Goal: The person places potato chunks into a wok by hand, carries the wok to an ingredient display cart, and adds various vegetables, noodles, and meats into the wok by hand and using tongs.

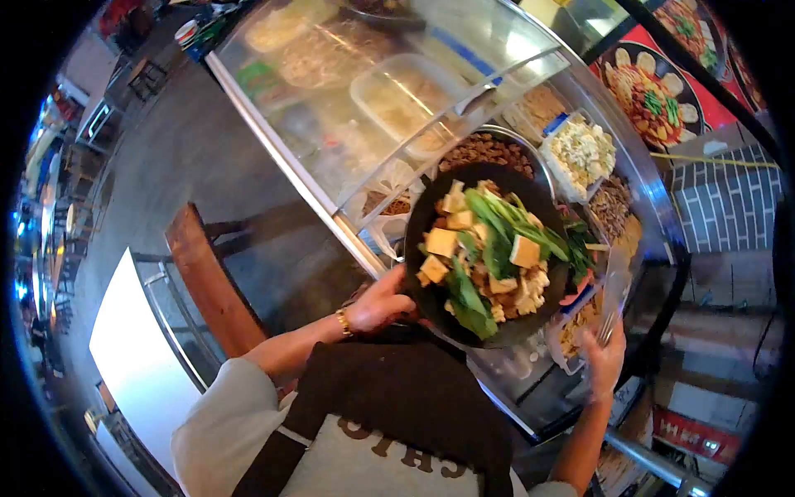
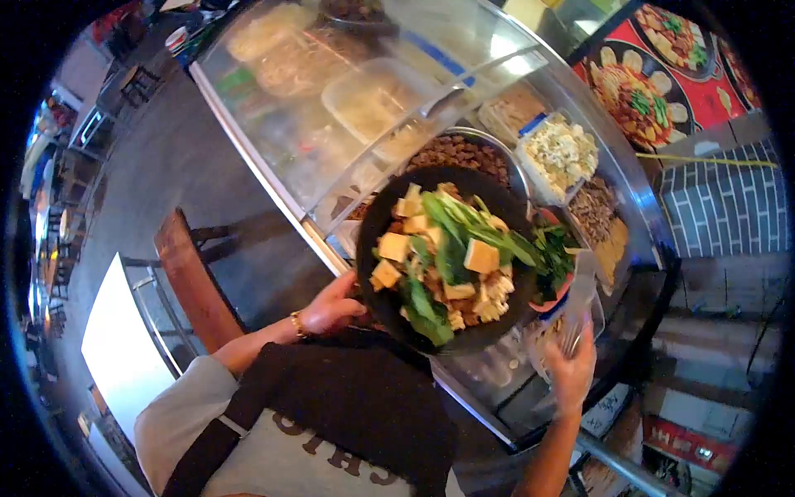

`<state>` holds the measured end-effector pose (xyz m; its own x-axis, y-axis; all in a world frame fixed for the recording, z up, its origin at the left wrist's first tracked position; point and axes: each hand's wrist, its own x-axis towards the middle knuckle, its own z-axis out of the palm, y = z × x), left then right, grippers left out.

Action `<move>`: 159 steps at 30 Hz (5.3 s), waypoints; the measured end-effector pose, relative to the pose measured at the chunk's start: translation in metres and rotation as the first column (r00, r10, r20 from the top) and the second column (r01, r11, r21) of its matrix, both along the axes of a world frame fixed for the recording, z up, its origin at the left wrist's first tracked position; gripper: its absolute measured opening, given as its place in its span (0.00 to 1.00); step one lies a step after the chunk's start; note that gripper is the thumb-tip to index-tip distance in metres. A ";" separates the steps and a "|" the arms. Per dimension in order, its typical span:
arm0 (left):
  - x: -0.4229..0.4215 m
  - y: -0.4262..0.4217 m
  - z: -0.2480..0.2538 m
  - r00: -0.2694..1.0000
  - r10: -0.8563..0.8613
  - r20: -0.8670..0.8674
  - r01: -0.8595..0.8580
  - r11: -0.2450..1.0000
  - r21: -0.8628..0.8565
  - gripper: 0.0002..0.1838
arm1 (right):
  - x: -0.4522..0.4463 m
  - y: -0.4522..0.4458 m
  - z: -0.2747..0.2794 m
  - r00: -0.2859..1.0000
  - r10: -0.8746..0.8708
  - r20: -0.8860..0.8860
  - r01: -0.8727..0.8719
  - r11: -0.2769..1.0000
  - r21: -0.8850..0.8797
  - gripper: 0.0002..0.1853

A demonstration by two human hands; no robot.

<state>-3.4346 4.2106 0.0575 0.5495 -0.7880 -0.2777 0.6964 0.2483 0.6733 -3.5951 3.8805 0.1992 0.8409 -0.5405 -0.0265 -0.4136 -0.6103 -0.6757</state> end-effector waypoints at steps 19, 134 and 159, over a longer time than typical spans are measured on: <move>0.057 0.160 0.005 0.757 0.623 0.195 -0.636 0.771 0.007 0.31 | 0.213 -0.014 -0.134 0.848 0.070 -0.525 -0.267 0.913 -0.310 0.56; 0.097 0.243 0.009 0.986 0.167 0.018 -0.162 0.974 -0.158 0.32 | 0.333 0.307 0.032 0.845 0.509 -0.166 -0.370 0.780 0.505 0.17; 0.084 0.231 0.012 0.961 0.236 0.140 -0.212 0.962 -0.170 0.29 | 0.099 0.298 -0.087 0.960 0.249 -0.126 -0.116 0.765 0.634 0.24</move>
